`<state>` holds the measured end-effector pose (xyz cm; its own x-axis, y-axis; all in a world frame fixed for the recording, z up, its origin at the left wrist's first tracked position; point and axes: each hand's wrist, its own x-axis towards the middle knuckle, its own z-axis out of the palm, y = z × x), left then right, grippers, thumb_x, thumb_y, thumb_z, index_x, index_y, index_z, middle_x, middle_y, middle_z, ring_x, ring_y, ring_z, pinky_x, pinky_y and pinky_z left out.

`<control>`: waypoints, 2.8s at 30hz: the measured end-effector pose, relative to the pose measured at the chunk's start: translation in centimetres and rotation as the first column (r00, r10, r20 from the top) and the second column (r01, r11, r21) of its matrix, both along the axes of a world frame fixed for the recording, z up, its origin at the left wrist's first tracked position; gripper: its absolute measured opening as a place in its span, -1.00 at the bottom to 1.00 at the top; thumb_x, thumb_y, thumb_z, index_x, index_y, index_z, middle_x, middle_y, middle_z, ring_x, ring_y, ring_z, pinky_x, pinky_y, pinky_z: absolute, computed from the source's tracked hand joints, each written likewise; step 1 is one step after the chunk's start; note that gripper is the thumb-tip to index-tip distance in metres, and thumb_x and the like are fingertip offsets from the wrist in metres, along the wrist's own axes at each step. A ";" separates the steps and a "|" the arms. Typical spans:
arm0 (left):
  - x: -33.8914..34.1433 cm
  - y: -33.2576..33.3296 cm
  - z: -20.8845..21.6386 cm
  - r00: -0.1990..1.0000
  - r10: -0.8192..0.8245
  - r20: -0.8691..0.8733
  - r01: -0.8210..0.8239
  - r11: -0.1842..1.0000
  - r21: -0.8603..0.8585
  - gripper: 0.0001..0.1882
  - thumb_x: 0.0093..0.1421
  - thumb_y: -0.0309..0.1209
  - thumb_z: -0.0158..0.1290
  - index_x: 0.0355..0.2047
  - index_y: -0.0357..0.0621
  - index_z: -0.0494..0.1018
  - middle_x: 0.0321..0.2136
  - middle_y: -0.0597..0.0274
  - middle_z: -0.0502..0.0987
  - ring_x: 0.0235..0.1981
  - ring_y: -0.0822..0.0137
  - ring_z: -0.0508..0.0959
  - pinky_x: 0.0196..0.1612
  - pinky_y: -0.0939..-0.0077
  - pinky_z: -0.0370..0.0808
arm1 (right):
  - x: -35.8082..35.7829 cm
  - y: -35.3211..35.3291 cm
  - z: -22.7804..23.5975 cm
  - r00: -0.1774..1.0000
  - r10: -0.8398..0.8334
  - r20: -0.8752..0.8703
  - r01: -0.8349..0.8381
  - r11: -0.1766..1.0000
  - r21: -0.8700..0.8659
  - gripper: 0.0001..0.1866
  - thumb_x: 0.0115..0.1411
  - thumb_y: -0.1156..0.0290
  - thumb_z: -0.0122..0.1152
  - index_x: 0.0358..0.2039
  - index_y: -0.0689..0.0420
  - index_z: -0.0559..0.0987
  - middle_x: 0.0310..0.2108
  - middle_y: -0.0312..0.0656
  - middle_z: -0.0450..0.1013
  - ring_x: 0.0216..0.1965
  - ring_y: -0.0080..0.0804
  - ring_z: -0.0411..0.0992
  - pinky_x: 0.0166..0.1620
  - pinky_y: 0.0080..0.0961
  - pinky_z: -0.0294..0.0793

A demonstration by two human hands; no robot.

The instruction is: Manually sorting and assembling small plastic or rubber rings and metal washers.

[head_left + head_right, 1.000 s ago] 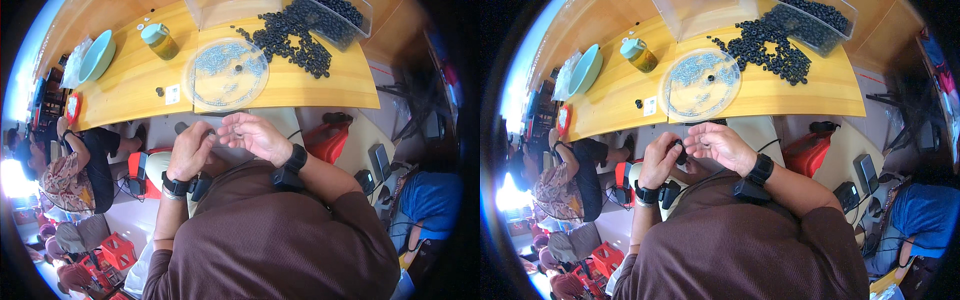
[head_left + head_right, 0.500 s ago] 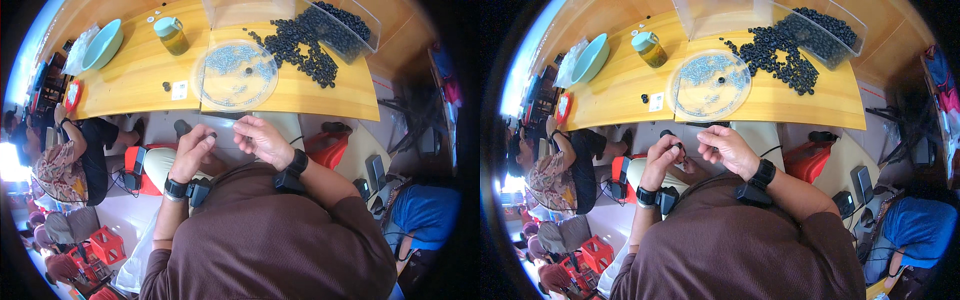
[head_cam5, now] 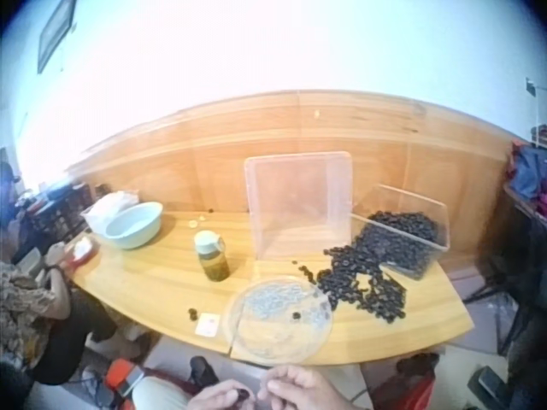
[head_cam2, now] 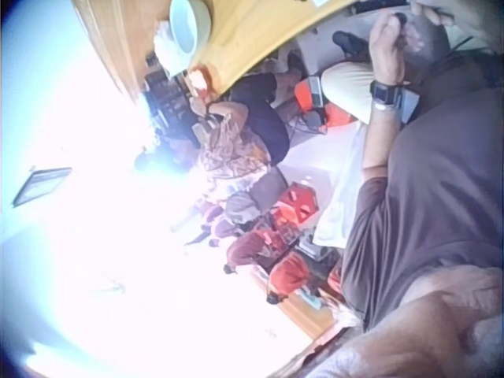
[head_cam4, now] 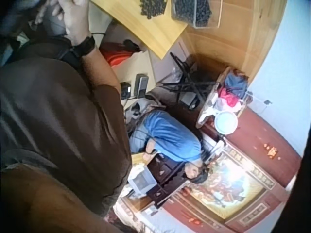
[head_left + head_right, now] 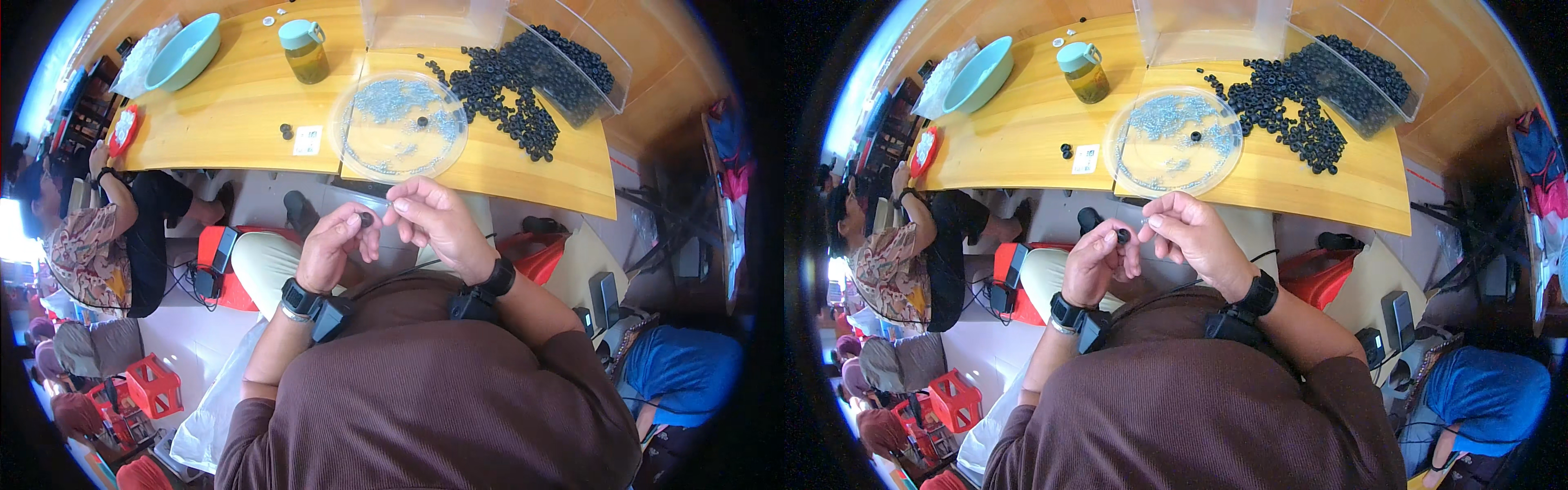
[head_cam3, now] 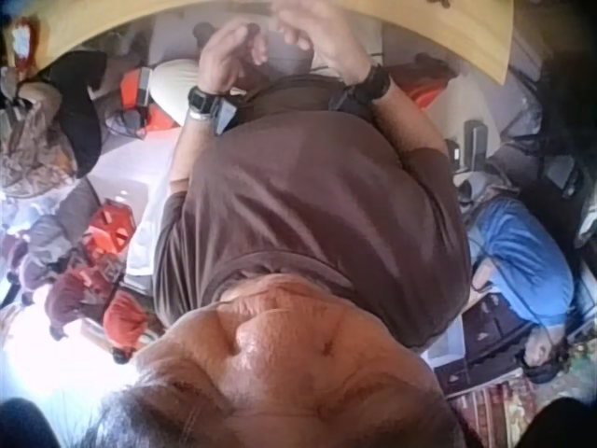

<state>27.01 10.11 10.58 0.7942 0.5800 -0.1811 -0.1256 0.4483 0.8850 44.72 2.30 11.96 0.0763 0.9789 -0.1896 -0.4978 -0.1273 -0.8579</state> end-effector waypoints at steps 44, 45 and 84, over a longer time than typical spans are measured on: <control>-0.1 -1.0 0.1 0.915 0.026 0.403 0.000 0.998 -0.064 -0.62 0.26 -0.15 -0.12 -0.28 -0.31 0.32 -0.52 0.07 0.41 -0.51 0.24 0.46 -0.43 0.47 0.39 | 5.8 2.0 0.5 0.869 -0.465 -0.170 0.479 0.877 0.048 -0.79 0.18 0.55 -0.04 -0.15 0.25 0.42 -0.36 -0.25 0.39 -0.28 -0.40 0.40 -0.15 -0.53 0.40; -0.1 -0.7 -0.2 0.923 0.051 0.381 -0.022 0.997 -0.079 -0.62 0.26 -0.15 -0.12 -0.28 -0.31 0.32 -0.52 0.07 0.41 -0.51 0.24 0.46 -0.43 0.47 0.39 | 6.0 2.0 -0.1 0.883 -0.418 -0.213 0.436 0.899 0.045 -0.76 0.16 0.59 -0.06 -0.13 0.27 0.40 -0.29 -0.20 0.38 -0.19 -0.34 0.38 -0.02 -0.46 0.35; 0.3 -0.9 -1.5 0.928 -0.063 0.366 0.118 0.984 -0.131 -0.60 0.23 -0.12 -0.09 -0.23 -0.27 0.34 -0.43 0.08 0.46 -0.46 0.29 0.49 -0.38 0.51 0.42 | 0.1 1.3 0.1 0.961 0.129 0.244 -0.138 0.990 0.020 -0.79 0.17 0.47 0.12 -0.18 0.24 0.52 -0.38 -0.31 0.48 -0.40 -0.67 0.39 -0.33 -0.72 0.39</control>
<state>27.32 9.17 9.09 0.8699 0.4910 0.0479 -0.3750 0.5951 0.7108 44.82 3.62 12.04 -0.0167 0.9892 -0.1455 -0.2562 -0.1449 -0.9557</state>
